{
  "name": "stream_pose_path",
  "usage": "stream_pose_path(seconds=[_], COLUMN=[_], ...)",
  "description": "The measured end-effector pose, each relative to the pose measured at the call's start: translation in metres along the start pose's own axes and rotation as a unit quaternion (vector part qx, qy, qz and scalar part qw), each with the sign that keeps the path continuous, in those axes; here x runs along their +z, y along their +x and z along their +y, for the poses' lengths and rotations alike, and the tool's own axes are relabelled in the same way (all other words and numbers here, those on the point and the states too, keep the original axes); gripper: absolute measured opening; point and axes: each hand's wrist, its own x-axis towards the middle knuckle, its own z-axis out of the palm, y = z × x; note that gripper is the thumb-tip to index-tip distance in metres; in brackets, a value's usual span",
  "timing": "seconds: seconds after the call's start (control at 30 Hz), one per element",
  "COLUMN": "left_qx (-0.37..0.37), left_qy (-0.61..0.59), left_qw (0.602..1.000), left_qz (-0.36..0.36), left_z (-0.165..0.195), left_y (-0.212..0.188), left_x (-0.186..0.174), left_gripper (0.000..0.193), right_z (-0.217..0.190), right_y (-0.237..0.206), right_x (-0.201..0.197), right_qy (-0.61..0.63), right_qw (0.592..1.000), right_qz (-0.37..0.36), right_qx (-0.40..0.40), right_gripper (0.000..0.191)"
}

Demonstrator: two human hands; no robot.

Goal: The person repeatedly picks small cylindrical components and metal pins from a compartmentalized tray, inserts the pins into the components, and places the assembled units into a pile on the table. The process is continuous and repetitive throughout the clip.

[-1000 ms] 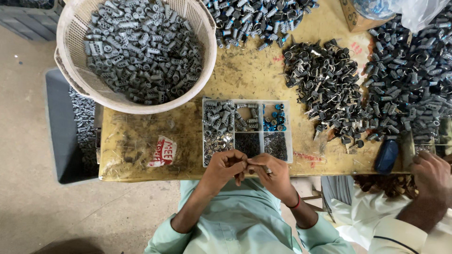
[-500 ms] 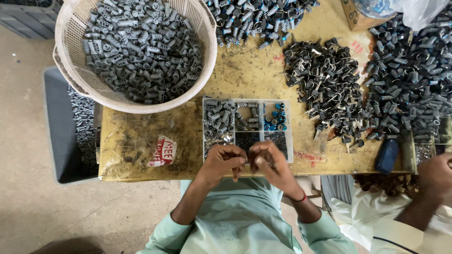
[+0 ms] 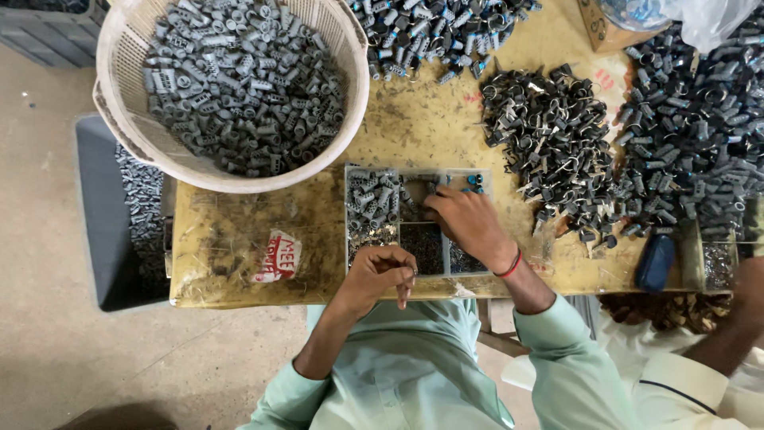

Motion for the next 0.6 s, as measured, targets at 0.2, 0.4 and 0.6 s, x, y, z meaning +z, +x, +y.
stream_pose_path(seconds=[0.2, 0.4, 0.6], left_qx=[-0.009, 0.002, 0.022], left_qy=[0.009, 0.005, 0.004], left_qw=[1.000, 1.000, 1.000], left_qz=[-0.018, -0.022, -0.008], left_z=[0.002, 0.003, 0.001], left_y=[0.003, 0.001, 0.002], left_x=[-0.001, 0.000, 0.001], left_gripper=[0.009, 0.009, 0.010], right_z=[0.010, 0.002, -0.020], right_y=[0.010, 0.011, -0.015], right_x=[0.004, -0.008, -0.030], right_qy=[0.018, 0.006, 0.210], right_qw=[0.998, 0.999, 0.976], right_qz=[-0.064, -0.029, 0.038], right_qx=[-0.008, -0.027, 0.052], right_gripper=[0.021, 0.026, 0.020])
